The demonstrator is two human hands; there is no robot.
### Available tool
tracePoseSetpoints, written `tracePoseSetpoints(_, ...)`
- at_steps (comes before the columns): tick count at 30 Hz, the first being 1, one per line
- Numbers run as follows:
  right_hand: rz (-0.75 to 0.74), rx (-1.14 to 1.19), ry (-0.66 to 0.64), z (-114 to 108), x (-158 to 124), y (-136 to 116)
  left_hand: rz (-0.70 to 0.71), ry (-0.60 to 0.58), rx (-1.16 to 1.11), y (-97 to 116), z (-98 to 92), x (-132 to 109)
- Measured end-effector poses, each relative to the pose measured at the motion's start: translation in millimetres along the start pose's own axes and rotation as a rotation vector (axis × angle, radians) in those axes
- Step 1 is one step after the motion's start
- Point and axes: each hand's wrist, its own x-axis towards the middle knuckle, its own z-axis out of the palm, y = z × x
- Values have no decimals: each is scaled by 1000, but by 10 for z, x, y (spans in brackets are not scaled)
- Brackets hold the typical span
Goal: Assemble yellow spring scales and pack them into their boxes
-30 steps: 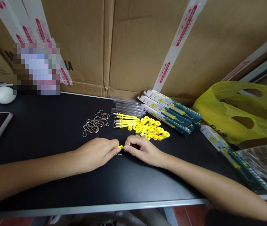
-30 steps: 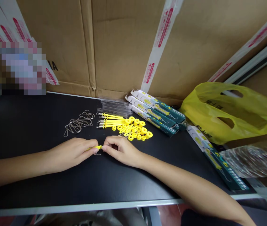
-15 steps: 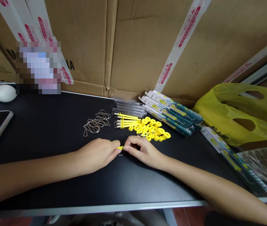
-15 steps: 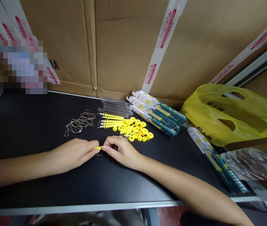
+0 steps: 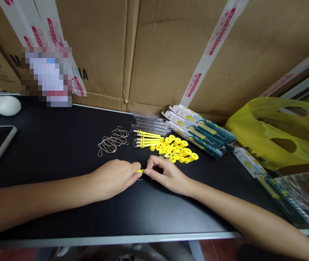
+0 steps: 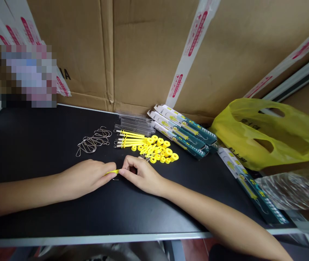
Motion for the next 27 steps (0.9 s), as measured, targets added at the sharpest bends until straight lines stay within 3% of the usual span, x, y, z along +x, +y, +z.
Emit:
tracePoseSetpoints(7, -5, 60, -66, -49, 10, -18, 6, 8, 38, -6, 27, -4)
tracePoseSetpoints(16, 38, 155, 14, -3, 17, -20, -23, -25, 35, 33, 2, 4)
tracePoseSetpoints(27, 0, 78, 99, 56, 9, -25, -66, 15, -95, 62, 8, -14)
